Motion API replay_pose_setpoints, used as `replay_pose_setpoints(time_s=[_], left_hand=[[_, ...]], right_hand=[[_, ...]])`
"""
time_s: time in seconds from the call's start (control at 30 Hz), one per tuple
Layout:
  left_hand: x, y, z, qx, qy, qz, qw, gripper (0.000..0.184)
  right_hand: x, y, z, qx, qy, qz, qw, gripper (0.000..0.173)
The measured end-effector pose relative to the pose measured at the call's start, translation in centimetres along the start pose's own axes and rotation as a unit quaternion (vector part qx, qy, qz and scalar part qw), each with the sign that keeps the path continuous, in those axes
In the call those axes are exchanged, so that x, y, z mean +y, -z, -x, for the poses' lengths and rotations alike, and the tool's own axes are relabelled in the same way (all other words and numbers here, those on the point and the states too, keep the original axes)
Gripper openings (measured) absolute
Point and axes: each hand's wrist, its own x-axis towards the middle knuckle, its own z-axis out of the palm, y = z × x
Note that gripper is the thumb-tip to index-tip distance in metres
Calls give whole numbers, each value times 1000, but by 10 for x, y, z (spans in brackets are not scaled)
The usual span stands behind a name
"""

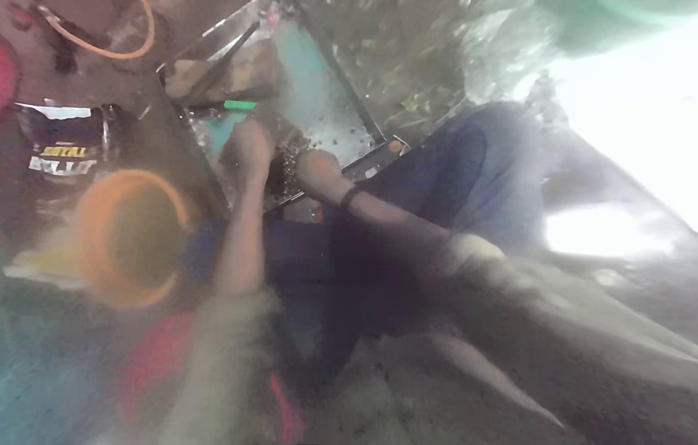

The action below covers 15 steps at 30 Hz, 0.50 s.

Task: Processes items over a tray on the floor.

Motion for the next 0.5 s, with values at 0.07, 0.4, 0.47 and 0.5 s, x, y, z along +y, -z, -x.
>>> replay_pose_setpoints(time_s=[0.07, 0.4, 0.47, 0.5], left_hand=[[-3, -2, 1, 2, -3, 3, 1000, 21], [5, 2, 7, 7, 32, 19, 999, 23], [5, 2, 5, 5, 21, 13, 1000, 21], [5, 1, 5, 1, 12, 6, 1000, 22]], right_hand=[[-3, 10, -11, 25, 13, -15, 999, 25], [-8, -12, -8, -13, -5, -15, 1000, 20], [-1, -8, 1, -14, -6, -5, 1000, 20], [1, -6, 1, -4, -1, -8, 1000, 21]])
